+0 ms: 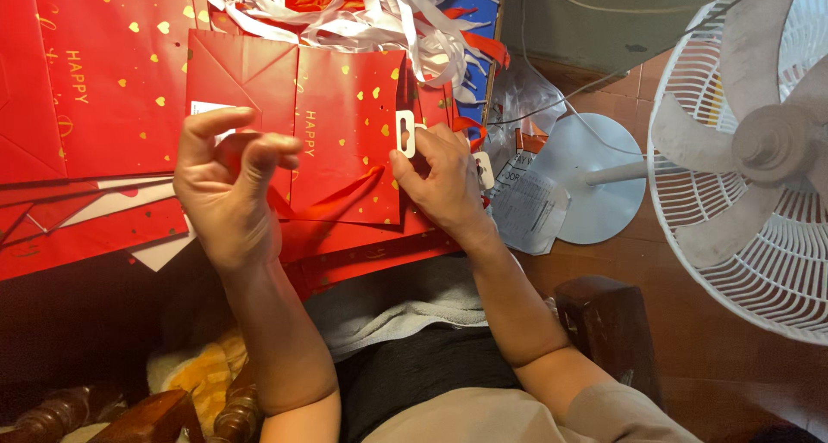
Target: The person sits and ties red ribbons onto red Valentine's Day gift bags. They thread the ribbon through the bag's handle, pull it taut, and tie a knot, repeating this process for multiple bags.
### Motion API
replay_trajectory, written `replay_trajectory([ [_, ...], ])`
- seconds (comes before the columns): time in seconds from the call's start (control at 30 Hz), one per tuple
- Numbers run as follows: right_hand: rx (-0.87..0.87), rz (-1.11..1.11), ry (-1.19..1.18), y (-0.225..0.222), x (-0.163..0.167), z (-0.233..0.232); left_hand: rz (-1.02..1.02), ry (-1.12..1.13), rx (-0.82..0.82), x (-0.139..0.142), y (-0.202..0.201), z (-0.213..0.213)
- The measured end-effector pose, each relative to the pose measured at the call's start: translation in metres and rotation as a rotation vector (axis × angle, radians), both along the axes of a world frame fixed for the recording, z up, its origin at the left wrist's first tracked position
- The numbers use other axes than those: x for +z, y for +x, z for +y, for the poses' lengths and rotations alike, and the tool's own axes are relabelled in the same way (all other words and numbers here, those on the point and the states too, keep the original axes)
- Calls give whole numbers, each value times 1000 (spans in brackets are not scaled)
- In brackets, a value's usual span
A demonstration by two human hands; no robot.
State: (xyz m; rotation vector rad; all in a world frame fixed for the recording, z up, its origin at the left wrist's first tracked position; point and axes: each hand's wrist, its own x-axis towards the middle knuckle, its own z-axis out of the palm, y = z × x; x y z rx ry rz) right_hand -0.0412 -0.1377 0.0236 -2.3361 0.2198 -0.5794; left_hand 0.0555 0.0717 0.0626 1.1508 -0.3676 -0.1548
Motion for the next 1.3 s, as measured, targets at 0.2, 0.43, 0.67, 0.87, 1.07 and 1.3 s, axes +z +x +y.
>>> replay_trajectory([
  [0.2,3,18,22,-1,1,0,-17,143,191,5,0,-15],
  [0.43,-20,60,46,-3,3,0,-428,897,355,14,-24,-8],
  [0.67,-14,30,11,-3,3,1,-533,1143,95,-5,-78,-29],
  [0.87,-13,5,-15,-3,3,2,-478,1081,102,-18,-59,-53],
  [1.07,-32,2,6,-4,0,3,-545,835,379,-20,-46,-67],
  [1.3,-37,4,32,-5,-1,3,183,-230,-26,-49,-31,-23],
])
